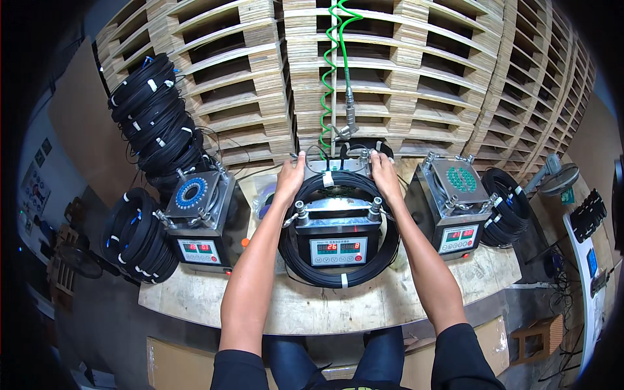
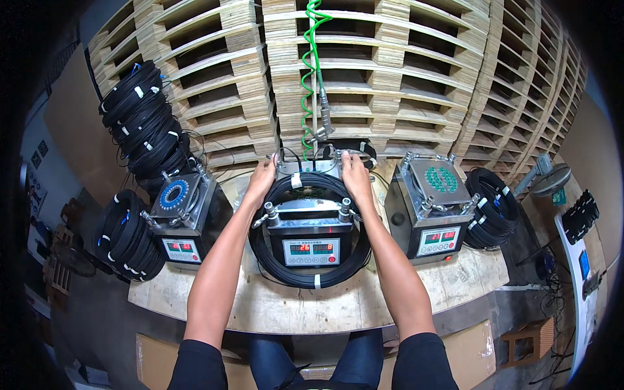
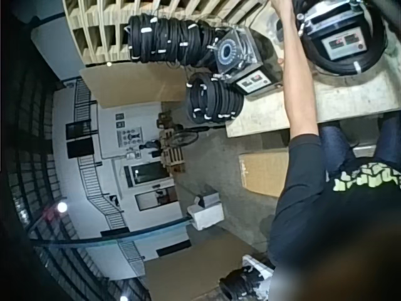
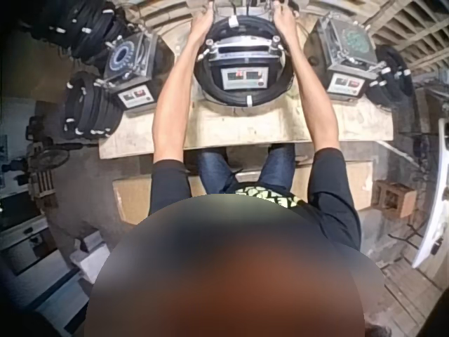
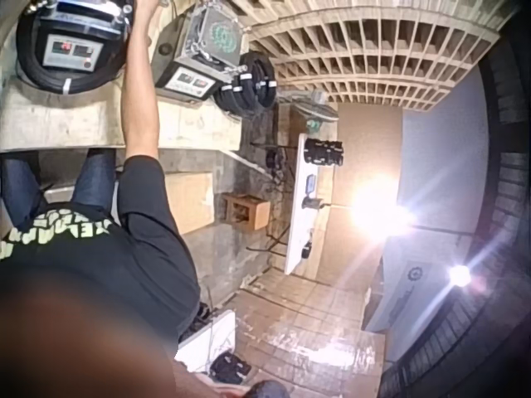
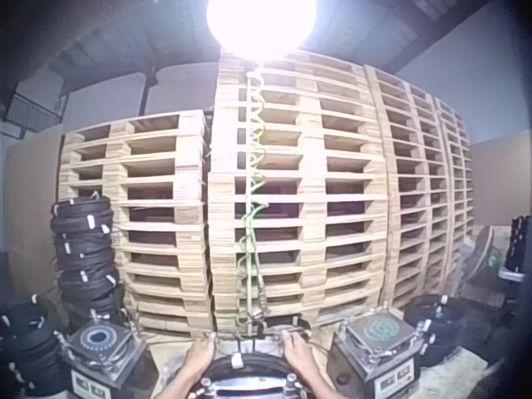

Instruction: Operating automated cable winding and binding machines to process electrical cords.

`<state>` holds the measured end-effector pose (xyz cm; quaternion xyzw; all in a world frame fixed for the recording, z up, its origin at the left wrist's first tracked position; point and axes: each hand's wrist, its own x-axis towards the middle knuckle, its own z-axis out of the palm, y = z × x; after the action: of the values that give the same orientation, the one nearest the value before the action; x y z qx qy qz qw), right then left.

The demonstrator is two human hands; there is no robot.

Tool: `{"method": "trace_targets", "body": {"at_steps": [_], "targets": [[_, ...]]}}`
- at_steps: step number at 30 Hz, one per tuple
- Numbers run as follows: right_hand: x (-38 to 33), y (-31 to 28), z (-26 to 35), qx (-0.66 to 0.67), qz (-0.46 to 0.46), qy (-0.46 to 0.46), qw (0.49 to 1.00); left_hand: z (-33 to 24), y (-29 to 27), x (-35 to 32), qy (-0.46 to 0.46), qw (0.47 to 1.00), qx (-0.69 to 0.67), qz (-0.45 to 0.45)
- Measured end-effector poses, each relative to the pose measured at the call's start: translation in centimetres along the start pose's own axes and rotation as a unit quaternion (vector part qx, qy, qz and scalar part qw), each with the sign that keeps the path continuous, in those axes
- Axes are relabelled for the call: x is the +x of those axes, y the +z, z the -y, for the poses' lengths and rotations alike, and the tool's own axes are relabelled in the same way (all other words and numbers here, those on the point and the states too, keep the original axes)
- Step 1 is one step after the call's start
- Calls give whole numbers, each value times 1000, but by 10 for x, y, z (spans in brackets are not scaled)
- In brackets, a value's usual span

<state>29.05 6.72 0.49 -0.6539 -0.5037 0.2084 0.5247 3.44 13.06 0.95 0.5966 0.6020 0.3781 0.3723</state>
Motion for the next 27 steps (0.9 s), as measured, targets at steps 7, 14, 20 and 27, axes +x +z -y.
{"method": "trace_targets", "body": {"at_steps": [7, 14, 20, 27], "targets": [[21, -2, -31, -60, 36, -54, 996, 0, 8, 7, 21, 999, -17, 30], [3, -1, -4, 92, 70, -17, 993, -2, -3, -3, 28, 999, 29, -24], [-5, -9, 11, 74, 4, -4, 997, -14, 2, -13, 45, 999, 15, -26], [-5, -3, 17, -78, 11, -8, 997, -3, -8, -3, 29, 999, 21, -19]]}}
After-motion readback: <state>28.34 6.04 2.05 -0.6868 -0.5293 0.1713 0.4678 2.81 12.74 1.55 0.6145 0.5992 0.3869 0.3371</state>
